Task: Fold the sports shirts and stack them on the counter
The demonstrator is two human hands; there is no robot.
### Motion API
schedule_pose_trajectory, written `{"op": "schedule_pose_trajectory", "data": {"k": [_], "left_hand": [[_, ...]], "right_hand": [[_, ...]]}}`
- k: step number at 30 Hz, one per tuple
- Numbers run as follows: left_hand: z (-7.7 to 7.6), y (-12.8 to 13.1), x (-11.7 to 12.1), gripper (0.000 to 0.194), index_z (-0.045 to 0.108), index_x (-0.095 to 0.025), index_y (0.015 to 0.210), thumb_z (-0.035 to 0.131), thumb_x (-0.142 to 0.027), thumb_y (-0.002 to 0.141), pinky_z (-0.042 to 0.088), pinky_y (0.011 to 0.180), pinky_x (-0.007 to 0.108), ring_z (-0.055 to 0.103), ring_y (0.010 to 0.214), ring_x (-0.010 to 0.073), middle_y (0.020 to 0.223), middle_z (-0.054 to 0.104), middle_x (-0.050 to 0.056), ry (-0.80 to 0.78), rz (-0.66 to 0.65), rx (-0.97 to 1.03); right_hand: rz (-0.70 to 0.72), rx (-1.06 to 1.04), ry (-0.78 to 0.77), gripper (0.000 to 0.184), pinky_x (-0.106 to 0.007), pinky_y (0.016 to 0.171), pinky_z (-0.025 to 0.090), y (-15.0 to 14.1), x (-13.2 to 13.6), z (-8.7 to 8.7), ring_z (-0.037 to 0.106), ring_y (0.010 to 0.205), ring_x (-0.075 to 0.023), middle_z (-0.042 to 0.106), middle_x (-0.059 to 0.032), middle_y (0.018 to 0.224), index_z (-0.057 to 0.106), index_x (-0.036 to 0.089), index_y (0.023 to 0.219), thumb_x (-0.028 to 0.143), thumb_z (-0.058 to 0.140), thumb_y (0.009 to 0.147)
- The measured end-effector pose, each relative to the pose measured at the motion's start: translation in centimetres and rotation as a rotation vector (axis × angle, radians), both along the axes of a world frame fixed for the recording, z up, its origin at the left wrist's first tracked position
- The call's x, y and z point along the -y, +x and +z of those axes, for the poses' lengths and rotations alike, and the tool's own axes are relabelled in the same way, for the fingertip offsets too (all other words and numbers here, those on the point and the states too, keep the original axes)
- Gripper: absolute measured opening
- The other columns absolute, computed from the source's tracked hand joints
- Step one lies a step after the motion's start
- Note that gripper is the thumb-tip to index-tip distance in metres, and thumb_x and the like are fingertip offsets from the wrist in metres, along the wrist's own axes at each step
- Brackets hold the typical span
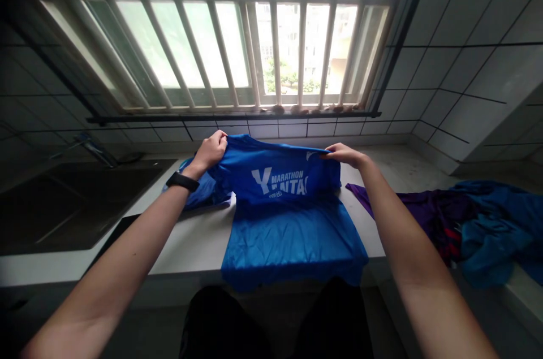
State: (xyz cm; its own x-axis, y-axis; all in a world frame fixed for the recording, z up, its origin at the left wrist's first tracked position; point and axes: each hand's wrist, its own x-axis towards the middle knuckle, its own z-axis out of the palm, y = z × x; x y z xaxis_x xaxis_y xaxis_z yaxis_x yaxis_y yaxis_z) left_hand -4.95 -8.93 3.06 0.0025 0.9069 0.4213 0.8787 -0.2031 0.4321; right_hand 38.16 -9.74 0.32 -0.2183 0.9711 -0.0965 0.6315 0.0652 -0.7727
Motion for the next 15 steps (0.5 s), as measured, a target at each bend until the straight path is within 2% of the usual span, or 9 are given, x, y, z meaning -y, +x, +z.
{"op": "schedule_pose_trajectory", "data": {"k": [2,4,6,8,9,11,13,15], "left_hand": [[0.3,0.2,-1.7,0.029,0.070,-0.017,0.108,0.046,-0.023,0.094,0.047,0.087,0.027,0.068,0.101,0.0251,0.106,0.075,0.012,-0.045,0.049,-0.002],[0.0,1.0,-3.6,0.027,0.072,-0.014,0.103,0.048,-0.019,0.092,0.047,0.090,0.028,0.068,0.105,0.0265,0.111,0.075,0.015,-0.108,0.088,0.008],[-0.7,2.4,-5.0,0.029,0.071,-0.011,0.106,0.046,-0.016,0.093,0.048,0.093,0.031,0.068,0.109,0.0281,0.115,0.073,0.019,-0.137,0.152,0.041],[-1.9,3.7,-5.8,0.034,0.066,-0.008,0.119,0.044,-0.017,0.095,0.048,0.095,0.033,0.067,0.112,0.0291,0.119,0.071,0.023,-0.145,0.217,0.102],[-2.6,4.1,-5.8,0.037,0.061,-0.006,0.127,0.045,-0.018,0.095,0.048,0.095,0.034,0.067,0.113,0.0296,0.121,0.069,0.025,-0.157,0.230,0.124],[-3.9,4.3,-5.0,0.048,0.051,-0.004,0.137,0.052,-0.024,0.094,0.048,0.097,0.034,0.065,0.118,0.0311,0.129,0.064,0.028,-0.215,0.195,0.093],[-5.2,3.3,-3.2,0.055,0.049,-0.004,0.138,0.060,-0.029,0.090,0.048,0.098,0.036,0.063,0.122,0.0340,0.135,0.058,0.029,-0.286,0.117,-0.047],[-6.3,1.5,-0.7,0.058,0.052,-0.005,0.133,0.065,-0.037,0.086,0.048,0.098,0.038,0.061,0.123,0.0374,0.134,0.057,0.028,-0.333,0.067,-0.211]], "right_hand": [[-0.091,0.031,-0.023,0.032,-0.032,0.062,0.054,0.5,-1.5,0.1,0.068,0.073,-0.0261,0.074,-0.0107,0.078,0.076,0.018,0.083,0.047,0.079,0.069],[-0.184,0.180,-0.031,0.030,-0.031,0.063,0.052,0.1,-3.0,-0.4,0.068,0.074,-0.0263,0.072,-0.0113,0.075,0.073,0.016,0.077,0.045,0.078,0.072],[-0.345,0.299,0.131,0.030,-0.032,0.072,0.053,-1.1,-4.4,-1.7,0.069,0.084,-0.0280,0.073,-0.0130,0.082,0.073,0.015,0.084,0.044,0.073,0.078],[-0.515,0.309,0.347,0.035,-0.035,0.084,0.053,-2.3,-5.4,-3.7,0.068,0.100,-0.0297,0.074,-0.0168,0.102,0.071,0.014,0.104,0.043,0.063,0.087],[-0.557,0.298,0.396,0.039,-0.038,0.089,0.052,-2.7,-5.7,-5.0,0.066,0.107,-0.0305,0.072,-0.0190,0.112,0.068,0.014,0.115,0.043,0.059,0.089],[-0.528,0.308,0.352,0.049,-0.043,0.097,0.050,-2.7,-6.0,-7.5,0.063,0.115,-0.0333,0.067,-0.0227,0.125,0.062,0.014,0.127,0.042,0.061,0.087],[-0.459,0.352,0.255,0.056,-0.048,0.100,0.048,-1.5,-5.7,-9.9,0.061,0.120,-0.0370,0.064,-0.0247,0.129,0.062,0.013,0.128,0.040,0.068,0.080],[-0.460,0.378,0.212,0.057,-0.050,0.101,0.048,0.2,-5.0,-11.7,0.060,0.121,-0.0394,0.065,-0.0250,0.126,0.064,0.014,0.125,0.040,0.073,0.075]]}}
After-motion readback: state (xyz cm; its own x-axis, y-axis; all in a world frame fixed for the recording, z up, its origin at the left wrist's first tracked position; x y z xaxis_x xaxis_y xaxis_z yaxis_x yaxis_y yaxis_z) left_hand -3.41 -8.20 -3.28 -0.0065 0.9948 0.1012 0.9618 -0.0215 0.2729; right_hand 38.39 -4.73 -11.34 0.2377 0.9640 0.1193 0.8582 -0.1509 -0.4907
